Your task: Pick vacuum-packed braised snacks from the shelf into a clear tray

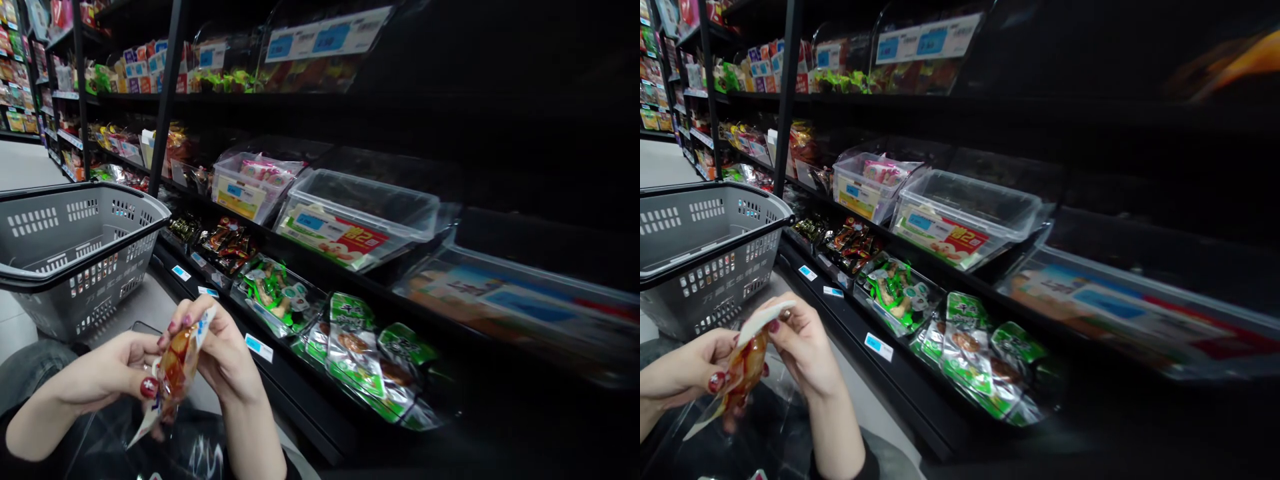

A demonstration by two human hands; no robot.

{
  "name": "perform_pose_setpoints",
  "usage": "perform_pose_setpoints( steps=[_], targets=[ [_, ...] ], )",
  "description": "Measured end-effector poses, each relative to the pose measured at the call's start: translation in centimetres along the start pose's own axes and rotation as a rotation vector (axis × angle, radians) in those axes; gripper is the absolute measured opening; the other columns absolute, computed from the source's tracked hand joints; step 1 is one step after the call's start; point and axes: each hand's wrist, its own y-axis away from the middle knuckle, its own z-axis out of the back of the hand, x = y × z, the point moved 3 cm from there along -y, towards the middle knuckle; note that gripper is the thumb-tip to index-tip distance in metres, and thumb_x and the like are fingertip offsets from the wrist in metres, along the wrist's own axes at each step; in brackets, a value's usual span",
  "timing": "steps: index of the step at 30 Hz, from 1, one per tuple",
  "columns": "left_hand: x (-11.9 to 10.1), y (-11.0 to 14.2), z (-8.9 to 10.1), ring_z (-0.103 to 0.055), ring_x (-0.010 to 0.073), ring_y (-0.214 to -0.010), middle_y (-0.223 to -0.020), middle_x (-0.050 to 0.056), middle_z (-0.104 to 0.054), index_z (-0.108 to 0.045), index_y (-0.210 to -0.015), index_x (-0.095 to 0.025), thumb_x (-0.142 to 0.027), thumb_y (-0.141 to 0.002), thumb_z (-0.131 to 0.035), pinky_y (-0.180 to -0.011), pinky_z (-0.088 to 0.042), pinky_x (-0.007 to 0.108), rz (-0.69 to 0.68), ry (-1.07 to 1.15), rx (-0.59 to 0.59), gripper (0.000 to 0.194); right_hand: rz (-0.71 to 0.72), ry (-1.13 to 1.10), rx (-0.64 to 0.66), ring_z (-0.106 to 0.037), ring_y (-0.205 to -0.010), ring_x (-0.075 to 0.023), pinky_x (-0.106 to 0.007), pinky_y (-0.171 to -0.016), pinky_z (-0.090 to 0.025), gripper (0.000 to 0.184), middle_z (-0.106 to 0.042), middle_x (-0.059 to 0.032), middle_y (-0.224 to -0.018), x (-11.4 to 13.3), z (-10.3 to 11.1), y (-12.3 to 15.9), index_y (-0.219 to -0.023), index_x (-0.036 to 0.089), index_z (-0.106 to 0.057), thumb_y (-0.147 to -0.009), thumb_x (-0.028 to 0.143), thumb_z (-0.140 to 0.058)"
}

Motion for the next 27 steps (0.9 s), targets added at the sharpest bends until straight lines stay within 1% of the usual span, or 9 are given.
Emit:
perform_pose_setpoints(
  steps=[2, 4, 7, 9, 10, 12, 15, 20, 27],
  targets=[
    [-0.2, -0.2, 0.3, -0.058, 0.0074, -0.052, -0.061, 0.0, -0.067, -0.066, -0.068, -0.013, -0.024, -0.051, -0.087, -0.052, -0.047, 0.014, -0.046, 0.02, -0.098, 0.029, 0.022, 0.092, 0.0, -0.064, -0.079, -0.0178, -0.029, -0.072, -0.052, 0.024, -0.065, -0.0014, -0.084, 0.4, 0.4, -0.1, -0.083, 0.024, -0.068, -0.067, 0.037, -0.078],
    [-0.5, -0.1, 0.8, -0.056, 0.0079, -0.048, -0.058, -0.001, -0.066, -0.057, -0.062, -0.014, -0.024, -0.048, -0.087, -0.048, -0.044, 0.015, -0.131, -0.047, -0.242, 0.034, 0.045, 0.241, -0.127, -0.063, -0.083, -0.0178, -0.027, -0.073, -0.051, 0.034, -0.065, -0.0028, -0.095, 1.0, 1.4, -0.2, -0.097, 0.024, -0.067, -0.067, 0.038, -0.078],
    [-1.0, 0.6, 1.2, -0.053, 0.0091, -0.05, -0.056, -0.004, -0.061, -0.052, -0.062, -0.017, -0.027, -0.063, -0.077, -0.048, -0.039, 0.018, -0.254, -0.353, -0.518, 0.028, 0.092, 0.263, -0.325, -0.061, -0.075, -0.0154, -0.024, -0.063, -0.051, 0.04, -0.064, -0.0029, -0.089, 1.8, 2.9, -0.1, -0.097, 0.022, -0.066, -0.073, 0.054, -0.067],
    [-1.2, 1.1, 1.2, -0.049, 0.0089, -0.054, -0.056, -0.005, -0.054, -0.051, -0.063, -0.017, -0.027, -0.07, -0.07, -0.051, -0.035, 0.019, -0.301, -0.591, -0.682, 0.022, 0.091, 0.23, -0.316, -0.059, -0.065, -0.0153, -0.026, -0.055, -0.05, 0.05, -0.063, -0.0026, -0.08, 2.3, 3.1, 0.0, -0.093, 0.021, -0.066, -0.073, 0.066, -0.057],
    [-1.3, 1.3, 1.0, -0.046, 0.0089, -0.055, -0.057, -0.005, -0.051, -0.051, -0.063, -0.017, -0.028, -0.072, -0.067, -0.052, -0.033, 0.02, -0.307, -0.689, -0.738, 0.021, 0.09, 0.274, -0.299, -0.058, -0.062, -0.015, -0.026, -0.053, -0.05, 0.05, -0.063, -0.002, -0.077, 2.6, 3.1, 0.1, -0.091, 0.02, -0.066, -0.072, 0.066, -0.059],
    [-1.2, 1.5, 0.7, -0.041, 0.009, -0.054, -0.057, -0.006, -0.047, -0.051, -0.063, -0.017, -0.03, -0.075, -0.063, -0.051, -0.03, 0.021, -0.29, -0.837, -0.757, 0.021, 0.079, 0.466, -0.304, -0.057, -0.059, -0.0138, -0.025, -0.054, -0.049, 0.038, -0.063, -0.0006, -0.072, 3.1, 2.9, 0.3, -0.085, 0.019, -0.066, -0.069, 0.053, -0.07],
    [-1.1, 1.4, 0.3, -0.039, 0.0089, -0.052, -0.055, -0.005, -0.046, -0.051, -0.061, -0.017, -0.033, -0.078, -0.059, -0.05, -0.029, 0.022, -0.296, -0.929, -0.69, 0.024, 0.045, 0.674, -0.344, -0.052, -0.054, -0.0119, -0.023, -0.05, -0.043, 0.025, -0.059, 0.0013, -0.062, 3.6, 2.7, 0.6, -0.071, 0.016, -0.064, -0.067, 0.038, -0.075],
    [-1.2, 1.4, 0.0, -0.037, 0.0082, -0.05, -0.05, -0.005, -0.044, -0.048, -0.054, -0.017, -0.036, -0.075, -0.063, -0.046, -0.028, 0.02, -0.355, -0.814, -0.685, 0.031, 0.15, 0.724, -0.407, -0.04, -0.049, -0.0092, -0.022, -0.049, -0.032, 0.031, -0.05, 0.0038, -0.052, 3.7, 3.1, 0.8, -0.056, 0.017, -0.054, -0.071, 0.038, -0.07],
    [-1.3, 1.3, 0.4, -0.042, 0.0088, -0.051, -0.05, -0.003, -0.05, -0.054, -0.054, -0.016, -0.033, -0.068, -0.071, -0.047, -0.032, 0.02, -0.404, -0.608, -0.756, 0.028, 0.252, 0.677, -0.445, -0.037, -0.05, -0.0091, -0.023, -0.05, -0.03, 0.03, -0.047, 0.0048, -0.052, 3.2, 3.4, 0.6, -0.057, 0.018, -0.054, -0.073, 0.037, -0.07]
  ],
)
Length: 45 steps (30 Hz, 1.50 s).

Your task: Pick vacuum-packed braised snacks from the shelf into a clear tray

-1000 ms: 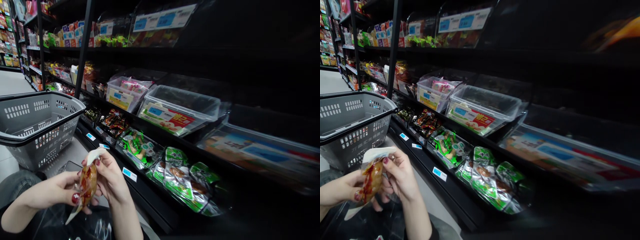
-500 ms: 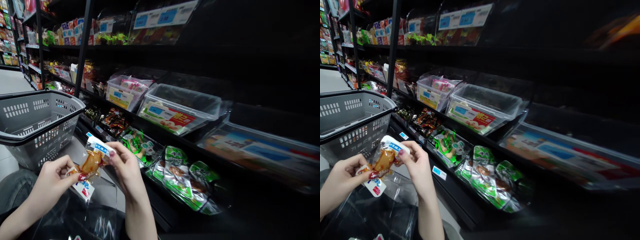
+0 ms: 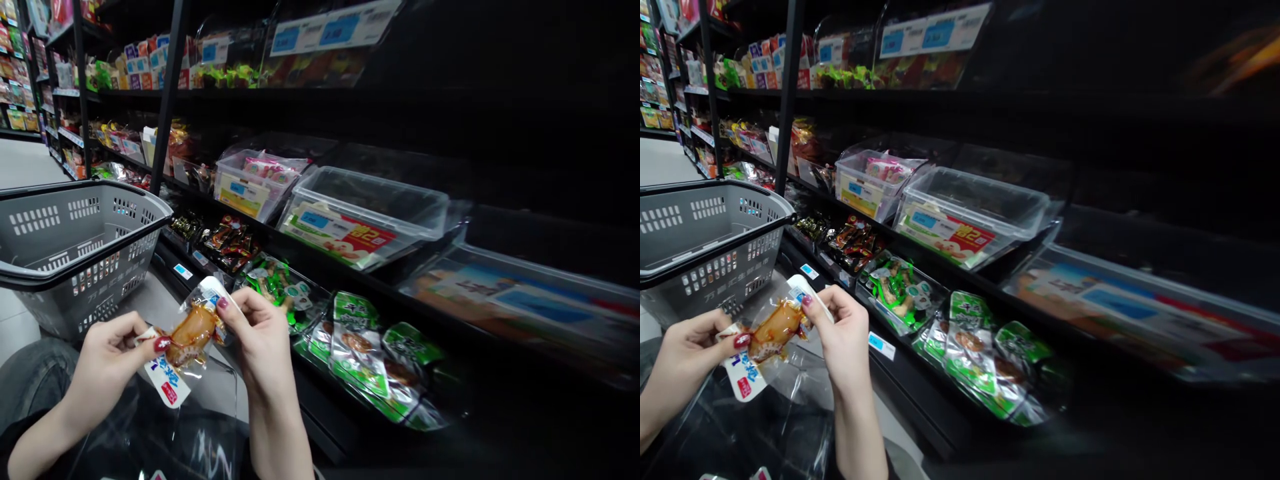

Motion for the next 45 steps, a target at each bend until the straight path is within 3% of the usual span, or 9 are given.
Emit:
perform_pose_setpoints(
  steps=[9, 11, 14, 19, 23, 28, 34, 40, 45],
  targets=[
    [0.2, -0.5, 0.2, -0.05, 0.0127, -0.061, -0.066, -0.002, -0.053, -0.051, -0.072, -0.018, -0.038, -0.083, -0.057, -0.055, -0.04, 0.023, 0.013, -0.146, 0.167, 0.023, -0.088, 0.028, 0.015, -0.035, -0.049, -0.0084, -0.022, -0.049, -0.028, 0.028, -0.046, 0.0051, -0.052, -0.3, 0.1, -0.2, -0.059, 0.017, -0.055, -0.071, 0.037, -0.071],
    [-0.1, -0.3, 0.2, -0.058, 0.0192, -0.089, -0.099, 0.004, -0.062, -0.053, -0.101, -0.021, -0.035, -0.083, -0.057, -0.073, -0.048, 0.028, -0.126, -0.311, 0.137, 0.022, -0.108, 0.076, -0.012, -0.036, -0.049, -0.0084, -0.022, -0.048, -0.028, 0.027, -0.047, 0.0047, -0.052, 0.0, 0.1, 0.1, -0.06, 0.017, -0.055, -0.072, 0.036, -0.069],
    [-0.6, 0.4, -0.4, -0.041, 0.0299, -0.125, -0.137, 0.008, -0.046, -0.035, -0.134, -0.027, -0.044, -0.071, -0.07, -0.1, -0.04, 0.043, -0.431, -0.638, 0.163, 0.073, -0.122, 0.165, -0.054, -0.038, -0.049, -0.0089, -0.022, -0.047, -0.029, 0.026, -0.049, 0.0034, -0.052, 0.8, -0.5, 0.7, -0.059, 0.016, -0.055, -0.072, 0.036, -0.067],
    [-0.3, 1.0, -1.0, -0.051, 0.0309, -0.112, -0.124, 0.012, -0.059, -0.038, -0.138, -0.02, -0.031, -0.088, -0.048, -0.093, -0.044, 0.048, -0.494, -0.87, 0.098, 0.052, -0.184, 0.126, -0.012, -0.044, -0.05, -0.0099, -0.022, -0.048, -0.035, 0.024, -0.053, 0.0024, -0.054, 1.4, -2.1, 1.8, -0.063, 0.017, -0.055, -0.073, 0.036, -0.065],
    [0.1, 0.3, -0.3, -0.044, 0.0269, -0.126, -0.138, 0.004, -0.051, -0.039, -0.138, -0.029, -0.029, -0.091, -0.045, -0.105, -0.036, 0.045, -0.25, -0.465, 0.195, 0.047, -0.15, -0.119, 0.16, -0.056, -0.063, -0.0152, -0.028, -0.062, -0.046, 0.027, -0.061, -0.0016, -0.069, 1.4, -2.4, 1.8, -0.082, 0.018, -0.061, -0.079, 0.045, -0.06],
    [0.4, 0.2, -0.4, -0.052, 0.0269, -0.122, -0.126, 0.005, -0.064, -0.049, -0.13, -0.029, -0.039, -0.086, -0.056, -0.095, -0.047, 0.039, 0.199, 0.43, 0.603, 0.045, -0.041, 0.037, 0.022, -0.055, -0.078, -0.0159, -0.028, -0.073, -0.047, 0.036, -0.059, -0.0025, -0.092, 1.3, -1.2, 1.0, -0.1, 0.022, -0.06, -0.071, 0.039, -0.071],
    [0.1, 0.4, -1.2, -0.061, 0.0184, -0.113, -0.116, 0.009, -0.07, -0.059, -0.122, -0.022, -0.032, -0.082, -0.063, -0.1, -0.041, 0.027, 0.317, 0.592, 0.727, 0.041, -0.113, 0.049, 0.183, -0.045, -0.057, -0.0114, -0.023, -0.054, -0.037, 0.023, -0.053, 0.0027, -0.06, 1.3, -1.5, 1.0, -0.065, 0.018, -0.059, -0.076, 0.037, -0.065],
    [0.8, 0.4, -1.9, -0.071, 0.0195, -0.081, -0.109, 0.018, -0.071, -0.06, -0.118, -0.015, -0.029, -0.086, -0.057, -0.053, -0.054, 0.02, 0.445, 0.724, 0.719, 0.035, -0.202, 0.146, 0.196, -0.044, -0.05, -0.0107, -0.023, -0.048, -0.034, 0.026, -0.05, 0.0038, -0.053, 0.2, -1.7, 0.4, -0.063, 0.017, -0.057, -0.074, 0.039, -0.062],
    [1.2, -0.2, -2.0, -0.071, 0.0202, -0.07, -0.094, 0.02, -0.074, -0.066, -0.11, -0.009, -0.026, -0.086, -0.056, -0.045, -0.053, 0.018, 0.525, 0.839, 0.687, 0.031, -0.25, 0.332, 0.172, -0.047, -0.05, -0.0128, -0.025, -0.048, -0.035, 0.026, -0.052, 0.0016, -0.053, -0.7, -1.6, 0.2, -0.065, 0.017, -0.057, -0.077, 0.04, -0.057]
  ],
)
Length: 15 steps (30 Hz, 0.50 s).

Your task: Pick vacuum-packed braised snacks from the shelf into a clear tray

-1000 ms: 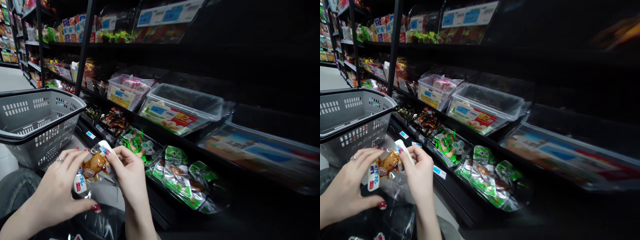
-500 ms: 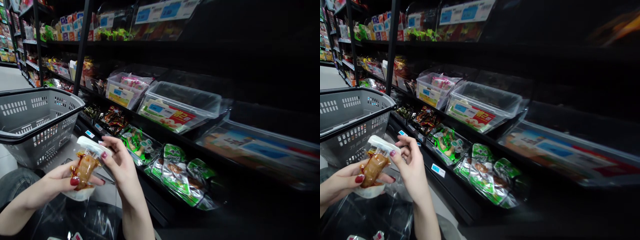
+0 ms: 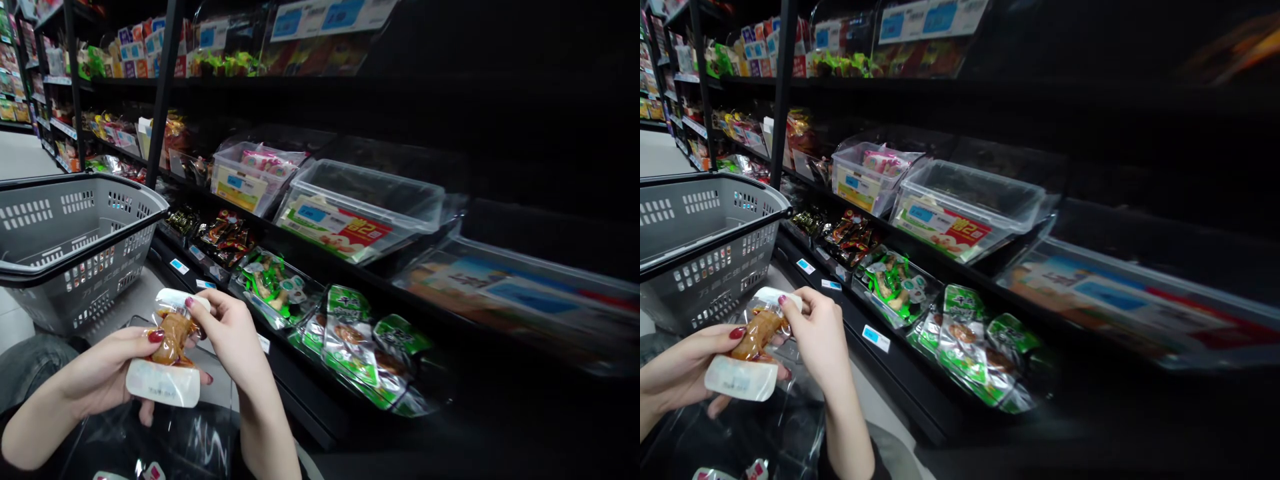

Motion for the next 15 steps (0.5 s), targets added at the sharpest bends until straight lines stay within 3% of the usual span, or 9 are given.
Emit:
perform_pose_setpoints(
  steps=[4, 9, 12, 15],
  targets=[
    [0.0, -0.1, 0.1, -0.069, 0.0191, -0.069, -0.099, 0.019, -0.073, -0.063, -0.114, -0.01, -0.029, -0.083, -0.06, -0.045, -0.055, 0.021, -0.015, -0.051, -0.048, 0.037, 0.054, 0.049, -0.03, -0.048, -0.051, -0.0131, -0.025, -0.048, -0.037, 0.024, -0.054, 0.0012, -0.055, 0.3, -0.1, 0.2, -0.067, 0.017, -0.058, -0.079, 0.037, -0.056],
    [-0.4, 0.9, -0.7, -0.07, 0.021, -0.075, -0.094, 0.002, -0.076, -0.062, -0.114, -0.024, -0.028, -0.078, -0.066, -0.047, -0.055, 0.021, -0.141, -0.307, -0.217, 0.037, 0.333, 0.085, 0.023, -0.057, -0.059, -0.0144, -0.026, -0.059, -0.043, 0.019, -0.064, -0.0004, -0.064, 1.5, 0.6, 1.0, -0.078, 0.018, -0.064, -0.084, 0.034, -0.055],
    [-4.4, 2.8, -1.6, -0.069, 0.0209, -0.091, -0.098, -0.005, -0.075, -0.066, -0.106, -0.027, -0.026, -0.073, -0.07, -0.07, -0.056, 0.023, -0.471, -0.562, -0.419, 0.033, 0.398, -0.019, 0.006, -0.063, -0.061, -0.0166, -0.028, -0.061, -0.048, 0.02, -0.068, -0.0019, -0.067, 1.7, 2.2, 1.3, -0.09, 0.02, -0.064, -0.086, 0.037, -0.054],
    [-11.9, 4.4, -3.0, -0.067, 0.0154, -0.091, -0.095, -0.008, -0.074, -0.061, -0.112, -0.02, -0.025, -0.078, -0.065, -0.078, -0.049, 0.021, -0.754, -0.91, -0.673, 0.035, 0.405, -0.02, -0.168, -0.063, -0.055, -0.0161, -0.026, -0.055, -0.048, 0.019, -0.067, -0.0012, -0.061, 1.7, 4.2, 1.5, -0.081, 0.02, -0.065, -0.085, 0.036, -0.055]
  ],
)
